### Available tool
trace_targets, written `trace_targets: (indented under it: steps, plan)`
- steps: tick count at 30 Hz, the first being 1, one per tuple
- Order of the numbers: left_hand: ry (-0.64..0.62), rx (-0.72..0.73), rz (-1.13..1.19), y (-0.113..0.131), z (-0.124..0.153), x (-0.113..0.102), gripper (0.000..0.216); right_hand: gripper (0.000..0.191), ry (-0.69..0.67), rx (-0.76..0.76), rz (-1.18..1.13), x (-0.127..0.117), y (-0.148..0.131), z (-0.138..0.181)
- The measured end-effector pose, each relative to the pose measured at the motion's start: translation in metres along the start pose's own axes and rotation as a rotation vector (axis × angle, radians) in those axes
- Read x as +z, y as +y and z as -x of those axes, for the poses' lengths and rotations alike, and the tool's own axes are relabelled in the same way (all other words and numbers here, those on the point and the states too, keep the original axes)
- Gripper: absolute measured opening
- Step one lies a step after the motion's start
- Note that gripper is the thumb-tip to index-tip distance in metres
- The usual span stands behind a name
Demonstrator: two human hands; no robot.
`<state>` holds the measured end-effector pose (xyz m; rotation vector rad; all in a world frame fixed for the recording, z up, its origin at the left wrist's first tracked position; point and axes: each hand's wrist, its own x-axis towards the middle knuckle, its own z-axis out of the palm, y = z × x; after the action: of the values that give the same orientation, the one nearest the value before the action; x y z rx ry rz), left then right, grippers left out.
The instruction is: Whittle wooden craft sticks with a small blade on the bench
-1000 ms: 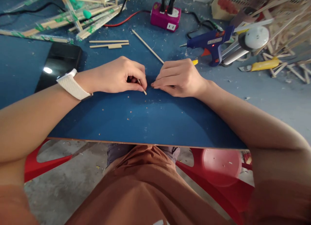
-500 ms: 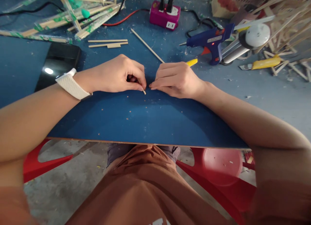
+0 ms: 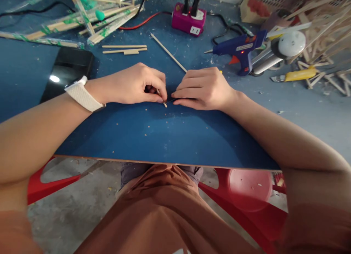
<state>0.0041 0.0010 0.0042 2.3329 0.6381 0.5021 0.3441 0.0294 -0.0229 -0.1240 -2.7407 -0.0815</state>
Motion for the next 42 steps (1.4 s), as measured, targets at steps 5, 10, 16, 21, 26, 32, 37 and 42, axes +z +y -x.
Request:
trace_targets:
  steps: [5,10,16,21,26,32,37,42]
  plan:
    - [-0.050,-0.036,-0.028,0.005,0.000,0.000,0.044,0.036,0.039,0.005,-0.016,0.002,0.003,0.003]
    - [-0.079,-0.037,-0.016,0.007,-0.002,0.001,0.030,0.026,0.140,-0.058,0.057,-0.004,-0.001,-0.003]
    - [-0.081,-0.038,0.013,0.005,-0.003,0.003,0.027,0.017,0.102,-0.102,0.069,-0.013,0.000,-0.005]
    - [-0.084,-0.050,0.000,0.007,-0.003,0.002,0.030,0.022,0.063,-0.074,0.087,-0.017,0.002,-0.003]
    - [-0.069,-0.033,0.003,0.007,-0.002,0.002,0.032,0.021,0.083,-0.081,0.142,-0.020,0.000,-0.005]
    - [-0.066,-0.015,0.002,0.006,-0.002,0.004,0.030,0.011,0.168,-0.144,0.081,-0.017,-0.002,-0.009]
    - [-0.063,-0.052,0.032,0.009,-0.003,0.004,0.028,0.014,0.113,-0.072,0.066,-0.012,-0.002,-0.006]
    - [-0.070,-0.047,0.017,0.010,-0.003,0.002,0.033,0.006,0.163,-0.096,0.032,-0.015,-0.003,-0.009]
